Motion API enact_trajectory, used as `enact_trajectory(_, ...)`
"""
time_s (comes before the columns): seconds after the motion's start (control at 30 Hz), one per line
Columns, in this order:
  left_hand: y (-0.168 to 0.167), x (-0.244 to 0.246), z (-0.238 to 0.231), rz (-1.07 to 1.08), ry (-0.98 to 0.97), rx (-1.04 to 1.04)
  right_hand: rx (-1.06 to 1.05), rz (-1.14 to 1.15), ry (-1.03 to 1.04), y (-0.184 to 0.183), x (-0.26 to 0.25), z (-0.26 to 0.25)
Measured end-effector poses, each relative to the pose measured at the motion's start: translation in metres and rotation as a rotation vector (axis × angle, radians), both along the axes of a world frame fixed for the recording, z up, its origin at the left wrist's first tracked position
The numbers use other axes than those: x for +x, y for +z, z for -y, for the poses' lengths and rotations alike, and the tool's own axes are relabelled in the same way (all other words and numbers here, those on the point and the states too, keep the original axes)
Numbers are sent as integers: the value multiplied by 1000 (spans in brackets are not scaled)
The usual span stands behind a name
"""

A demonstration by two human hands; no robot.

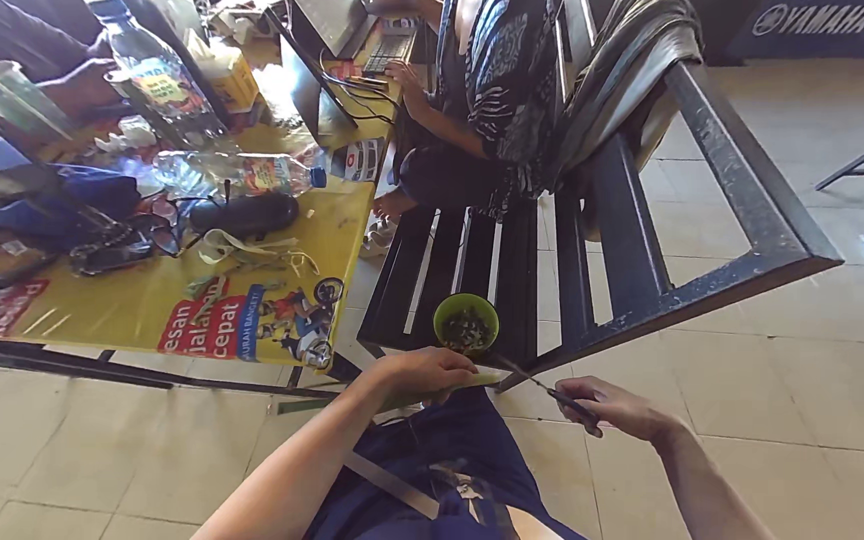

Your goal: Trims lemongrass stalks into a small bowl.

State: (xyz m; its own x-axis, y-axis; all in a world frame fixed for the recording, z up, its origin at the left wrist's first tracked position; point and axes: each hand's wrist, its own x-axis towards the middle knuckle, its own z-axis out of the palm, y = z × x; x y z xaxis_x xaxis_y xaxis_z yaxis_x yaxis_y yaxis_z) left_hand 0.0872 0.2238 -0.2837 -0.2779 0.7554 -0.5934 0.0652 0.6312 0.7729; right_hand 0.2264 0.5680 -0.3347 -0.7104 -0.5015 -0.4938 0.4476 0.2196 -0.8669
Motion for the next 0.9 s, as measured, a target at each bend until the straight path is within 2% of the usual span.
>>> enact_trajectory(0.1,7,15,7,-112,5,49,-39,-31,-150,13,2,9)
enact_trajectory(0.27,24,54,0,-310,-97,67,-233,-106,-513,25,11,102)
enact_trajectory(0.37,30,60,4,-408,-50,55,-315,-135,-660,19,12,135)
enact_trajectory(0.43,37,60,14,-459,0,39,-332,-143,-678,20,16,143)
enact_trajectory(0.57,54,62,30,-530,40,68,-365,-160,-587,29,25,151)
enact_trajectory(0.7,64,73,37,-586,82,68,-388,-222,-643,37,26,153)
enact_trajectory(0.73,78,79,42,-661,119,69,-388,-232,-646,38,26,150)
enact_trajectory(0.8,119,89,66,-974,275,210,-365,-243,-638,42,27,139)
enact_trajectory(0.87,171,100,102,-1189,427,484,-325,-254,-653,45,33,127)
enact_trajectory(0.9,195,117,118,-1168,507,651,-305,-260,-660,46,36,122)
